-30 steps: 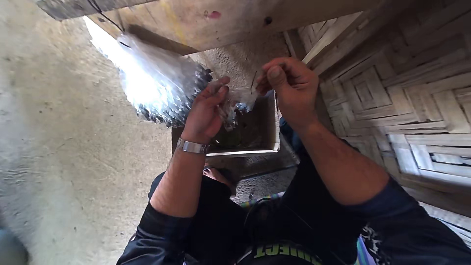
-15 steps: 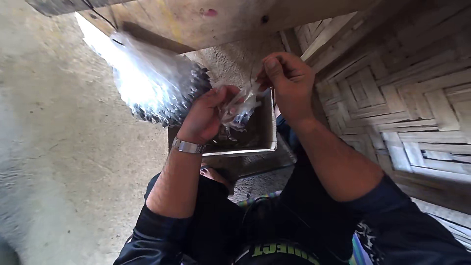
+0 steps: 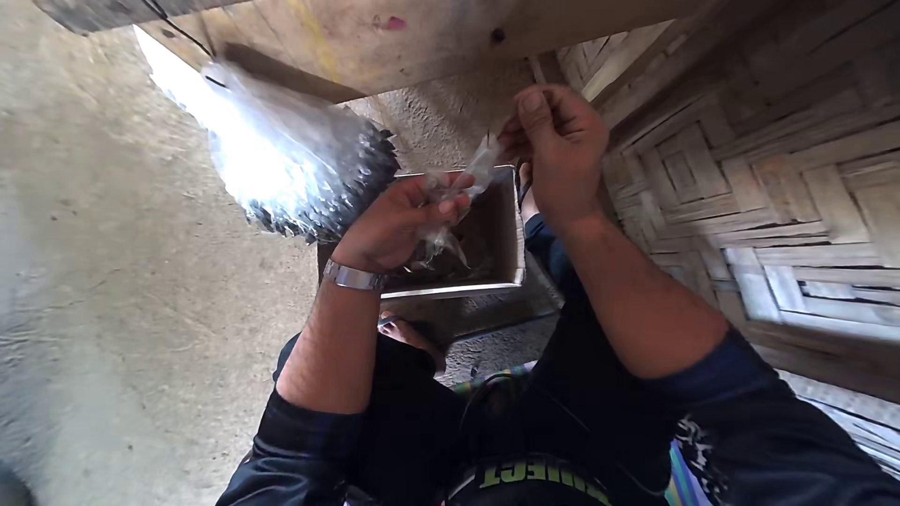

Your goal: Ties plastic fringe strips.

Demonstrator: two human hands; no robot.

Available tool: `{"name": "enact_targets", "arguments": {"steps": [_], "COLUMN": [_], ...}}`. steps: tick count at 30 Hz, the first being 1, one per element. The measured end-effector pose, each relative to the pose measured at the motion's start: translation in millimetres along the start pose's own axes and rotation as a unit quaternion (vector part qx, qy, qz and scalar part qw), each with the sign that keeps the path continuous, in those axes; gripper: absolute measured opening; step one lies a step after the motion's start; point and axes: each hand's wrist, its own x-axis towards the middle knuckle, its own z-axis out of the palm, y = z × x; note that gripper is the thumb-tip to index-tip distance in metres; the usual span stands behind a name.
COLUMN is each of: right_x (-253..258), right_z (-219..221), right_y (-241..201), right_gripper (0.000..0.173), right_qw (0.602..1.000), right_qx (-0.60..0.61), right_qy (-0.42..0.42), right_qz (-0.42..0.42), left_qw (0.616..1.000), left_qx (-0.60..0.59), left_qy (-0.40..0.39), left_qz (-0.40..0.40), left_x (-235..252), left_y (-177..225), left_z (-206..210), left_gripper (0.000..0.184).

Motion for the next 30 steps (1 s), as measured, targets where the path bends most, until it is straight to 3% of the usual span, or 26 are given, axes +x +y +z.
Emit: {"name": "enact_targets", "arguments": {"steps": [7,15,19,23,30], "right_x": [1.7,2.6,-0.3,-5.9,-10.7], "right_z": [-2.2,-5.3,-3.7,2.2,9.3], "right_y": [-1.0,-3.3,-3.8,-2.6,-4.2], "right_gripper": [0.021,0.021,0.02,0.019,0.019], "right_qw": [0.999,0.996,0.987,0.969,0.969], "right_qx": [0.022,0.086,0.136,0.143,0.086], "right_qy": [0.017,0.012,-0.082,-0.197,-0.225], "right_qz": [0.027,0.001,0.017,0.039,0.047], "left_qw": [0.997,0.992,0.975,0.964,0.961], "left_qx": [-0.058,-0.046,-0.007,0.034,0.05], "left_qy": [0.058,0.095,0.166,0.15,0.118], "left_qz": [0.005,0.068,0.148,0.217,0.245], "left_x": [-1.5,2.7,6.3,3.3,4.7], "left_y": [2.8,0.1,-0.8,2.6,3.4], "left_z": [0.5,-1.9,0.8,0.3,2.5], "left_gripper": [0.035,0.034,0.028,0.027,0.052]}}
